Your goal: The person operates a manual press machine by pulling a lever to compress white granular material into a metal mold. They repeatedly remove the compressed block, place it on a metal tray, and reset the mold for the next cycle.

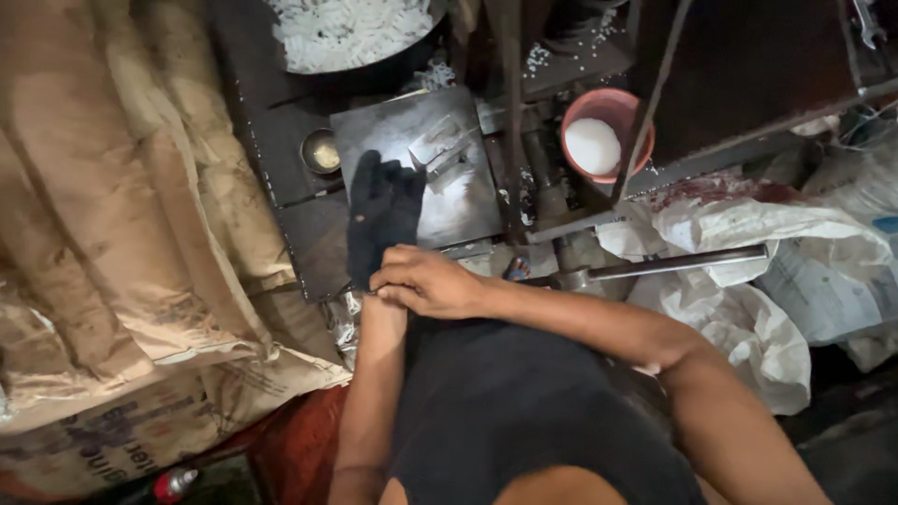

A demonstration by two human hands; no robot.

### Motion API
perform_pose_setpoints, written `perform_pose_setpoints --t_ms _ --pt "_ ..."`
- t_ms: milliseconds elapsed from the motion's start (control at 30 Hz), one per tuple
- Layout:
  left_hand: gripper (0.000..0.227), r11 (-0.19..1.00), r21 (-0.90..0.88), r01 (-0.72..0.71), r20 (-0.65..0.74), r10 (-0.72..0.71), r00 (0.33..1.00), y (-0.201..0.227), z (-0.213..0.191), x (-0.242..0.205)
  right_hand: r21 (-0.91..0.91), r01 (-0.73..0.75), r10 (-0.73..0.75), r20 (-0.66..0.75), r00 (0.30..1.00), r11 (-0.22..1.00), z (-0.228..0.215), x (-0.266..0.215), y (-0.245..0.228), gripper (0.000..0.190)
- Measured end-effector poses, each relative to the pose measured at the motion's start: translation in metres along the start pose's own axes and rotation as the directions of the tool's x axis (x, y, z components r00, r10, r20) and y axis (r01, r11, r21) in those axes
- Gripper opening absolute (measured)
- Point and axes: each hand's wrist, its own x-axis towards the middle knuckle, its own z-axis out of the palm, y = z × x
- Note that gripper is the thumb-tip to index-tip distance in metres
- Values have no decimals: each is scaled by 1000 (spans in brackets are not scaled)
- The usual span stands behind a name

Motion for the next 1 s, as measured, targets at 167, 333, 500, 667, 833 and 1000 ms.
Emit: perform_pose_setpoints --t_ms 167,333,500,667,833,1000 --pt "42 995 -82 58 241 -37 970 3 34 9 -131 109 -109 10 994 985 -9 0 -11 12" --pt "45 948 -302 98 503 71 861 18 61 10 -15 128 -128 -17 992 992 -23 -6 -35 12" --pt "48 888 -439 134 594 175 785 23 62 -3 28 120 -119 -32 992 992 -32 -15 -50 13" --pt "51 915 -394 88 594 181 784 33 63 0 12 189 -188 -55 981 982 -44 -14 -59 13" --pt "54 924 -376 69 580 177 795 38 55 -6 -30 194 -195 -71 978 981 -37 -19 -52 17" --pt "58 928 -367 65 579 173 797 47 61 -2 -242 107 -167 -243 956 964 -23 -11 -42 48"
